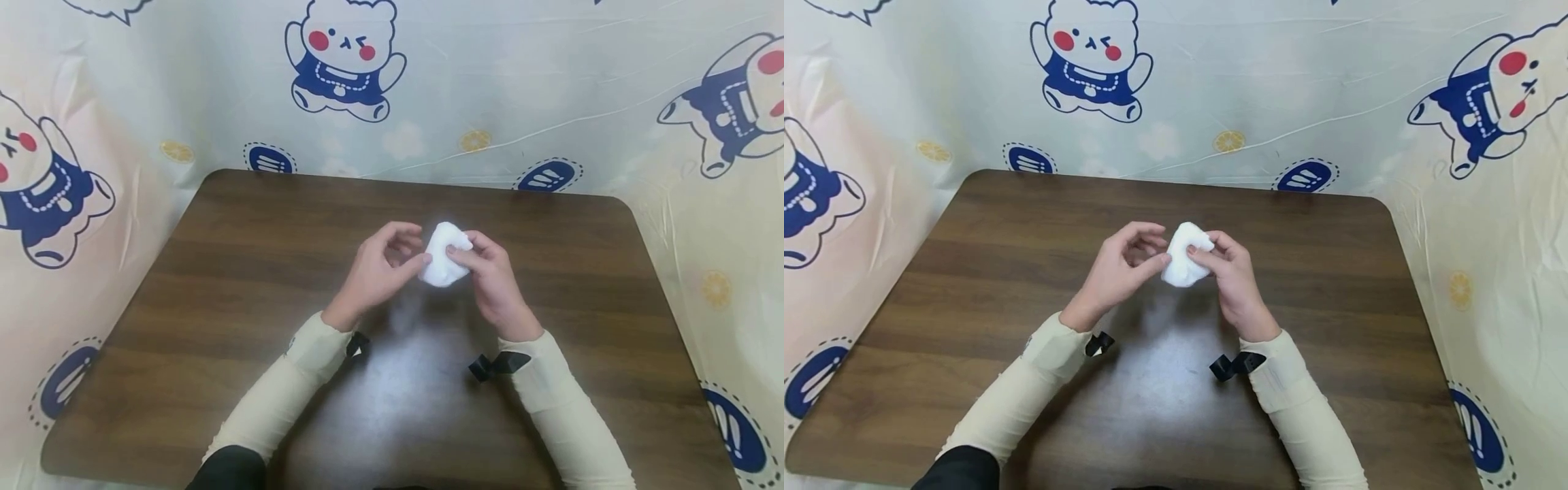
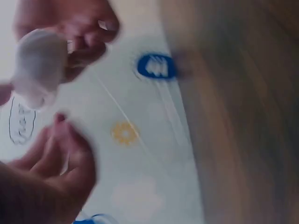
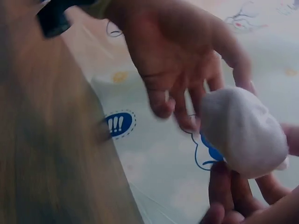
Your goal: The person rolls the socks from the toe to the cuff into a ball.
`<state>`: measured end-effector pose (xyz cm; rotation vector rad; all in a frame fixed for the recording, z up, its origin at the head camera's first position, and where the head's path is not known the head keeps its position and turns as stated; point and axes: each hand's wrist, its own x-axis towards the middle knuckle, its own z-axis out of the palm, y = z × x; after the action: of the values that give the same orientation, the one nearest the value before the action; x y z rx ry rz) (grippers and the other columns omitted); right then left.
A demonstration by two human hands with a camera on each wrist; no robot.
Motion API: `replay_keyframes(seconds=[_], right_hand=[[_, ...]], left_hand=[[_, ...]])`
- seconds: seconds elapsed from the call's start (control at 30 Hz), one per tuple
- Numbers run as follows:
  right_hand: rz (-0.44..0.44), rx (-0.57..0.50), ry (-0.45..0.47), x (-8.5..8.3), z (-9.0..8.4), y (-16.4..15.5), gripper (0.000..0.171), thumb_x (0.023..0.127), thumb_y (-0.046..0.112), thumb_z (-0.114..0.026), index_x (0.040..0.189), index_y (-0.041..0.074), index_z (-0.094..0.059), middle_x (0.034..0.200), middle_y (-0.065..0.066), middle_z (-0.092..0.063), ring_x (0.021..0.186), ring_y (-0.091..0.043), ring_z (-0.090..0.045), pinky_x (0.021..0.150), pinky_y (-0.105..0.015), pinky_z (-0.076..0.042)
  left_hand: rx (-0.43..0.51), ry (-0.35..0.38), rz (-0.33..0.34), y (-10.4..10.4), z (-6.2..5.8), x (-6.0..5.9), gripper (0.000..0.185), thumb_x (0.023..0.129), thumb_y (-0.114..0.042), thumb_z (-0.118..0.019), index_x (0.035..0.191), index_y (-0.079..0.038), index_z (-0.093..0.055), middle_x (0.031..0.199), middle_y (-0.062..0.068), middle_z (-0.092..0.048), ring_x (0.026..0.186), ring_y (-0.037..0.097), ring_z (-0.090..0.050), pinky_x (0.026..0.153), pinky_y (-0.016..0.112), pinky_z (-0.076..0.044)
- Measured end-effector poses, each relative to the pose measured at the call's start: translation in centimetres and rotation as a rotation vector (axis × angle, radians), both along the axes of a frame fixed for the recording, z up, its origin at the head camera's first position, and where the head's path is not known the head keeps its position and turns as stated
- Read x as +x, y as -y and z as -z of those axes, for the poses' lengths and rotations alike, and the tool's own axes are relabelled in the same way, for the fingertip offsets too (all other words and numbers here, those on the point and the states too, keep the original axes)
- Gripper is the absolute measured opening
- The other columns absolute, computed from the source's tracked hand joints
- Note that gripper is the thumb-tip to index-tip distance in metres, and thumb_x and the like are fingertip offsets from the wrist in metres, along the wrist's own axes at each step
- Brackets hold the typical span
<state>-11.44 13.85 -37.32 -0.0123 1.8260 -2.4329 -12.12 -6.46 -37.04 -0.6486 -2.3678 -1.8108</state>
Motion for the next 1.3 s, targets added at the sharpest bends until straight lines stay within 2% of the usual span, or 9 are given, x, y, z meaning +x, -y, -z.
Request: replay_keyframes(seconds=[0.07,0.1,0.17,0.23,0.47,0.57,0.83,1.1,1.3], right_hand=[[-0.022,0.064,-0.034,0.1,0.1,0.0,0.012,0.093,0.005,-0.068,0.104,0.01,-0.069,0.102,-0.004,-0.069,0.094,-0.02,-0.063,0.081,-0.03,-0.051],[-0.032,0.094,-0.051,0.2,0.1,0.1,0.015,0.093,0.005,-0.068,0.108,0.007,-0.068,0.104,-0.005,-0.069,0.095,-0.021,-0.064,0.08,-0.03,-0.053],[-0.043,0.152,-0.087,0.2,0.1,0.1,0.023,0.093,0.006,-0.07,0.115,0.001,-0.066,0.11,-0.008,-0.068,0.097,-0.024,-0.065,0.08,-0.031,-0.054],[-0.054,0.217,-0.125,0.2,0.1,0.0,0.032,0.093,0.008,-0.071,0.122,-0.001,-0.063,0.116,-0.01,-0.066,0.099,-0.026,-0.064,0.08,-0.031,-0.055],[-0.069,0.43,-0.237,0.3,0.2,-0.4,0.051,0.089,0.01,-0.077,0.133,0.006,-0.053,0.115,-0.012,-0.061,0.085,-0.032,-0.061,0.072,-0.028,-0.056],[-0.045,0.476,-0.269,0.2,0.4,-0.5,0.048,0.087,0.01,-0.079,0.129,0.007,-0.056,0.115,-0.009,-0.062,0.084,-0.029,-0.062,0.072,-0.029,-0.056],[-0.01,0.63,-0.27,-0.4,1.6,-0.6,0.019,0.092,0.01,-0.074,0.11,0.008,-0.071,0.11,-0.007,-0.064,0.078,-0.025,-0.063,0.068,-0.03,-0.055],[-0.024,0.731,-0.205,-1.5,3.5,-0.5,0.016,0.094,0.008,-0.07,0.109,0.006,-0.075,0.111,-0.009,-0.065,0.087,-0.026,-0.064,0.074,-0.037,-0.057],[-0.055,0.79,-0.123,-2.0,5.1,-0.3,0.016,0.095,0.008,-0.068,0.109,0.008,-0.075,0.116,-0.01,-0.063,0.084,-0.026,-0.062,0.071,-0.036,-0.055]], left_hand=[[0.04,0.223,0.073,-0.1,-0.4,-0.1,0.039,0.089,-0.017,-0.076,0.125,-0.004,-0.063,0.109,0.005,-0.069,0.093,0.021,-0.066,0.078,0.04,-0.055],[0.063,0.299,0.1,-0.2,-0.5,-0.2,0.04,0.089,-0.014,-0.075,0.125,-0.002,-0.062,0.11,0.007,-0.068,0.096,0.023,-0.066,0.08,0.041,-0.056],[0.113,0.403,0.124,-0.3,-0.5,-0.2,0.039,0.088,-0.008,-0.075,0.124,0.0,-0.061,0.111,0.012,-0.068,0.096,0.027,-0.067,0.079,0.043,-0.056],[0.13,0.448,0.101,-0.4,-0.5,-0.3,0.038,0.088,-0.006,-0.074,0.122,0.002,-0.061,0.11,0.014,-0.066,0.094,0.029,-0.066,0.078,0.044,-0.056],[0.15,0.513,-0.049,-0.7,-0.2,-0.5,0.034,0.089,-0.006,-0.072,0.12,0.0,-0.06,0.107,0.015,-0.066,0.092,0.028,-0.066,0.074,0.035,-0.057],[0.143,0.516,-0.074,-0.5,0.1,-0.7,0.04,0.09,-0.009,-0.074,0.125,-0.002,-0.056,0.106,0.014,-0.067,0.093,0.029,-0.066,0.077,0.037,-0.058],[0.052,0.512,-0.056,-0.6,1.5,-1.6,0.043,0.089,-0.011,-0.078,0.126,-0.001,-0.057,0.112,0.011,-0.067,0.097,0.026,-0.067,0.083,0.042,-0.057],[-0.06,0.514,-0.052,-1.1,3.2,-2.5,0.048,0.088,-0.007,-0.078,0.131,0.002,-0.057,0.114,0.011,-0.065,0.095,0.025,-0.068,0.08,0.033,-0.057],[-0.226,0.473,-0.043,-1.4,4.5,-3.0,0.048,0.09,-0.009,-0.076,0.132,0.001,-0.057,0.117,0.012,-0.065,0.093,0.021,-0.067,0.078,0.032,-0.056]])
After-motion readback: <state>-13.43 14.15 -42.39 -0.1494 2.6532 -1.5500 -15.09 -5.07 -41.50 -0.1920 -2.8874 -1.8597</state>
